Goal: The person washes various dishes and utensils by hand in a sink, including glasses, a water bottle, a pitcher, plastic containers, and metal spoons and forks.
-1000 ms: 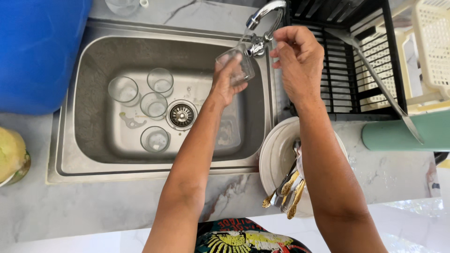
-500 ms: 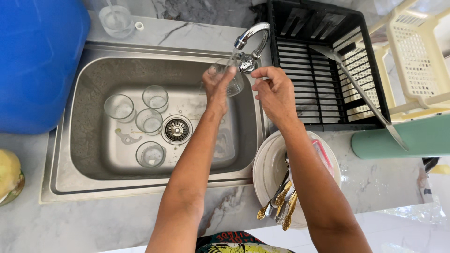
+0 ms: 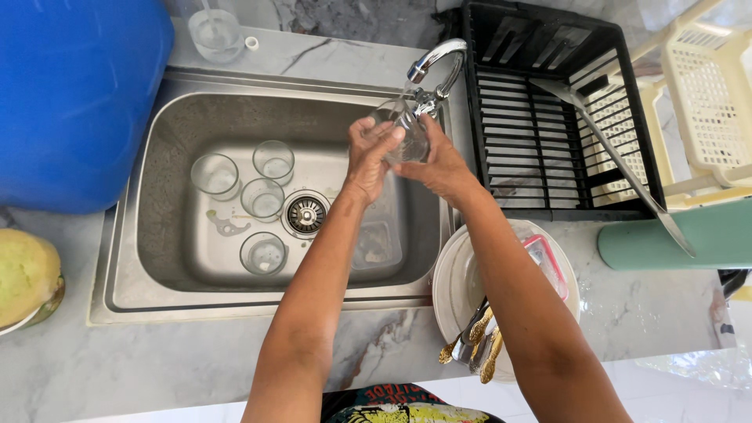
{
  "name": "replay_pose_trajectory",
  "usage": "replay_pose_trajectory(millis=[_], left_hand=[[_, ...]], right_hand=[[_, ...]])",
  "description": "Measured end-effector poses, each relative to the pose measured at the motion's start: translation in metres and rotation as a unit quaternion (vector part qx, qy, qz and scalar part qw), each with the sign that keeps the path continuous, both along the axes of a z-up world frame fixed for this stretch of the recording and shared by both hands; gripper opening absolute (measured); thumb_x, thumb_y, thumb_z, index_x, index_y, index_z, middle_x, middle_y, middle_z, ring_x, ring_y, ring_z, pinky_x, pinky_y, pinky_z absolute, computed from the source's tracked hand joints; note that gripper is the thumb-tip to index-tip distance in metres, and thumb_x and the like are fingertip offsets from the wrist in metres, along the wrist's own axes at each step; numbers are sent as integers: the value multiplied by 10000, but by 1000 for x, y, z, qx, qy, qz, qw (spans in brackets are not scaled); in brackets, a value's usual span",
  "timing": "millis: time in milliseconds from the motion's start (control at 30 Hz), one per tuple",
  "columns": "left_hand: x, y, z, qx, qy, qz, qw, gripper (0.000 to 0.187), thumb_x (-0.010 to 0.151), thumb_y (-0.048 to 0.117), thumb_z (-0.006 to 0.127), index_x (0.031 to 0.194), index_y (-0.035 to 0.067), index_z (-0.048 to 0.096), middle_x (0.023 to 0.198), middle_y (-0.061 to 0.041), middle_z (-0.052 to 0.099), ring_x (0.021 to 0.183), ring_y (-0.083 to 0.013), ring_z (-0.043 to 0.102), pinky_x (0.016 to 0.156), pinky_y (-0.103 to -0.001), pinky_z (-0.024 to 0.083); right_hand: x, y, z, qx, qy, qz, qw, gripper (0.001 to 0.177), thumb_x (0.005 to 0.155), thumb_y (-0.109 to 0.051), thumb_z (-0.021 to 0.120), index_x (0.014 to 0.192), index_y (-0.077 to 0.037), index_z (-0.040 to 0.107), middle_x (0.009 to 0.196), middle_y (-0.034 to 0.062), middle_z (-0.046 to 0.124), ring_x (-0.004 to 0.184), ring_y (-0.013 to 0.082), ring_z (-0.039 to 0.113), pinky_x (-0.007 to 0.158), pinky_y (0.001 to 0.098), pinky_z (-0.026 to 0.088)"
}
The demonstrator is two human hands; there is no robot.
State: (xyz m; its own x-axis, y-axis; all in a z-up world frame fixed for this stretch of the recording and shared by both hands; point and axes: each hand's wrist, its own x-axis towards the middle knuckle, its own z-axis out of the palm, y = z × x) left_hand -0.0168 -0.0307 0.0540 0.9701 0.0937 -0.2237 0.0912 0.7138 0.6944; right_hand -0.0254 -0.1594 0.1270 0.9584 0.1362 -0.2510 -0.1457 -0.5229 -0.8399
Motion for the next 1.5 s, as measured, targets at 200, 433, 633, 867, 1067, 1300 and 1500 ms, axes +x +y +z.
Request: replay_pose_trajectory(millis=[200,433,633,867,1067,1300,1500], left_hand=[[-5,3,7,-32,53,-30,998,846,752,409,925,1360,218,369,1312,-42,478,789,-145,542,717,-306,607],[-36,44,-59,330,229,-130,907,768,894,645,681,1486,239,409,1471,-169,555,1390,-347,517,1111,-486,460],[-61,50,-132,550,197,-285,760,1236,697,387,901,1659,99,181,1641,-257,317,1518,-402,316,1229,-564,265],[-61,29,-138,664,198,-341,635,883,867,387,752,1577,142,288,1377,-319,538,1248,-466,625,931,-562,579],[-61,22,-157,709,159,-341,597,652,855,185,676,1458,57,464,1227,-269,634,1163,-450,676,912,-532,597],[-66,46,-134,666,164,-306,660,504,919,41,536,1423,21,539,1241,-311,656,1209,-456,650,991,-532,577],[-64,58,-123,644,181,-275,691,464,884,74,577,1347,69,616,1230,-234,699,1227,-416,649,1037,-518,541]], right_hand=[[4,21,7,-81,-31,-22,996,949,702,-379,891,1514,-178,445,1493,142,533,1426,323,487,1223,502,361],[26,25,-12,155,166,-143,963,888,760,-567,821,1403,-45,502,891,225,654,658,283,728,666,448,664],[15,24,7,-34,126,-129,983,882,740,-543,790,1420,-44,531,1165,274,696,872,381,773,712,472,661],[-1,25,4,-367,-163,102,910,741,719,-545,769,1277,-188,438,1113,176,636,1042,419,693,886,517,607],[9,20,15,27,48,-55,997,787,774,-565,767,1364,-107,520,1179,228,647,957,378,654,852,539,594],[45,31,-26,411,321,-247,816,773,738,-620,818,1076,-23,461,978,233,585,862,359,715,795,500,657],[73,43,-29,432,323,-234,809,784,743,-629,787,1099,14,515,938,223,615,820,365,738,781,480,674]])
